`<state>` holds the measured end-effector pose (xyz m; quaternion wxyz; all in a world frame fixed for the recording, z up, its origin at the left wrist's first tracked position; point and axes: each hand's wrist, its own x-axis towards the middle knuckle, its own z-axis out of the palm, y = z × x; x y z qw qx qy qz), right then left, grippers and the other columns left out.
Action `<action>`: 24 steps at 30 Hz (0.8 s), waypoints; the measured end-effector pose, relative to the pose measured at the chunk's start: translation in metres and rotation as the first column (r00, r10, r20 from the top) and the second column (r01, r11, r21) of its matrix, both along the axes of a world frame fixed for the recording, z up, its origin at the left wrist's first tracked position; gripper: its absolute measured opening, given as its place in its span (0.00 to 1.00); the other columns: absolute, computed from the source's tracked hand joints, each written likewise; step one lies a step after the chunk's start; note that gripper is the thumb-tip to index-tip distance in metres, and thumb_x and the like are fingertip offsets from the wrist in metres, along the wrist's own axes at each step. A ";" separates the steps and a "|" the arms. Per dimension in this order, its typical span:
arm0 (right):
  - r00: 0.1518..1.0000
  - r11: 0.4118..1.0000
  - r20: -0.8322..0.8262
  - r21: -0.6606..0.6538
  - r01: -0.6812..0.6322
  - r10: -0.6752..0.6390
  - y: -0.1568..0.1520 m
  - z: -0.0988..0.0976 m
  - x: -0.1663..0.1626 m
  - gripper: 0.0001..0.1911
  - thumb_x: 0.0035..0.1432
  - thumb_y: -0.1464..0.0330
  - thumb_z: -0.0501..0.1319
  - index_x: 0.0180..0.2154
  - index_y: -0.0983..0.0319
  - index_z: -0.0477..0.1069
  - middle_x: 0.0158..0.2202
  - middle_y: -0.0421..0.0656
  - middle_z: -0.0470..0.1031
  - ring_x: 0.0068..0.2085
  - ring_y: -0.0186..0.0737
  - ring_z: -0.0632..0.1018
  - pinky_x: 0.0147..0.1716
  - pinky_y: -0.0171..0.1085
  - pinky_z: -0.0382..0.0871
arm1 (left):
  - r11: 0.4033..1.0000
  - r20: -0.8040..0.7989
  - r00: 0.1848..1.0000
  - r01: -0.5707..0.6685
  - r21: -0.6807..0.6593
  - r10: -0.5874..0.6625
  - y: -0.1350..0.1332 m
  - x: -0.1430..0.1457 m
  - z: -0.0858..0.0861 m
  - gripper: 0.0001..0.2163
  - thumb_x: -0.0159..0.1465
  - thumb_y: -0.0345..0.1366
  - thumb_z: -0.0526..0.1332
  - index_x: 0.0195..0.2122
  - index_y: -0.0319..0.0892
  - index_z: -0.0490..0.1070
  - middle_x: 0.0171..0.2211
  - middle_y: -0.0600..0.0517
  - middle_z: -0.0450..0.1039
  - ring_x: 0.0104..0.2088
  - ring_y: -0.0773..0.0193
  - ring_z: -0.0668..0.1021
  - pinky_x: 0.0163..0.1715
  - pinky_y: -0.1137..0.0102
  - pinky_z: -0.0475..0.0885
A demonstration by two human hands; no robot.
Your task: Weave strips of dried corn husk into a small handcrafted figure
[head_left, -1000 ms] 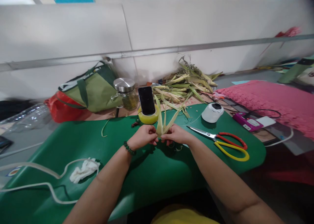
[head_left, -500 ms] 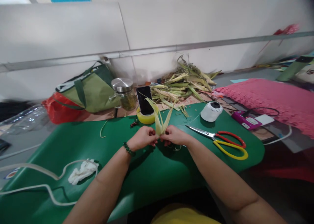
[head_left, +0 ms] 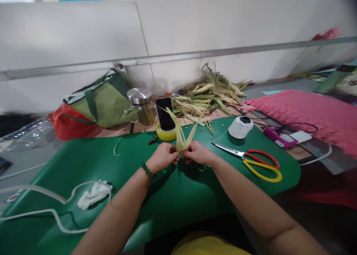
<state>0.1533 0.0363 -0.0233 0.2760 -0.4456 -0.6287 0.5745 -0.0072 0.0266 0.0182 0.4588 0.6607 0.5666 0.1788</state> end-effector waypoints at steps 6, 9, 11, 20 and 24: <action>0.994 0.982 0.111 0.190 0.004 -0.026 -0.005 0.002 -0.003 0.08 0.51 0.71 0.55 0.24 0.66 0.70 0.21 0.39 0.72 0.19 0.29 0.72 0.17 0.26 0.62 | 0.998 0.009 1.000 -0.028 0.056 0.028 0.001 0.001 -0.002 0.11 0.53 0.23 0.58 0.16 0.39 0.62 0.17 0.54 0.71 0.18 0.69 0.75 0.18 0.78 0.67; 0.982 0.959 0.185 0.283 -0.017 -0.037 -0.007 0.003 -0.005 0.09 0.53 0.71 0.55 0.26 0.66 0.72 0.24 0.41 0.75 0.20 0.31 0.74 0.19 0.27 0.62 | 0.999 0.106 0.994 -0.034 -0.042 0.038 0.004 -0.001 -0.004 0.09 0.52 0.22 0.58 0.17 0.38 0.64 0.17 0.54 0.72 0.18 0.69 0.75 0.19 0.77 0.69; 0.971 0.947 0.229 0.320 -0.010 -0.067 -0.008 0.002 -0.006 0.09 0.53 0.72 0.55 0.25 0.66 0.71 0.23 0.42 0.74 0.20 0.32 0.74 0.19 0.27 0.62 | 0.995 0.172 0.985 -0.006 -0.101 0.024 0.005 -0.003 -0.005 0.07 0.52 0.23 0.59 0.19 0.37 0.66 0.17 0.53 0.72 0.18 0.69 0.75 0.19 0.76 0.69; 0.985 0.944 0.138 0.325 0.057 -0.107 -0.001 -0.006 -0.001 0.09 0.53 0.69 0.55 0.24 0.65 0.70 0.23 0.40 0.73 0.21 0.32 0.72 0.20 0.28 0.63 | 0.907 0.494 0.865 0.277 -0.318 -0.090 0.005 -0.019 0.003 0.14 0.45 0.41 0.70 0.26 0.37 0.71 0.20 0.51 0.75 0.19 0.70 0.75 0.20 0.76 0.68; 0.968 0.938 0.183 0.330 0.103 -0.171 0.005 -0.008 0.003 0.10 0.54 0.66 0.57 0.26 0.64 0.72 0.20 0.39 0.71 0.20 0.32 0.72 0.21 0.29 0.63 | 0.878 0.569 0.804 0.388 -0.282 -0.172 -0.001 -0.031 0.015 0.18 0.40 0.48 0.72 0.22 0.39 0.72 0.16 0.51 0.73 0.14 0.68 0.72 0.16 0.73 0.68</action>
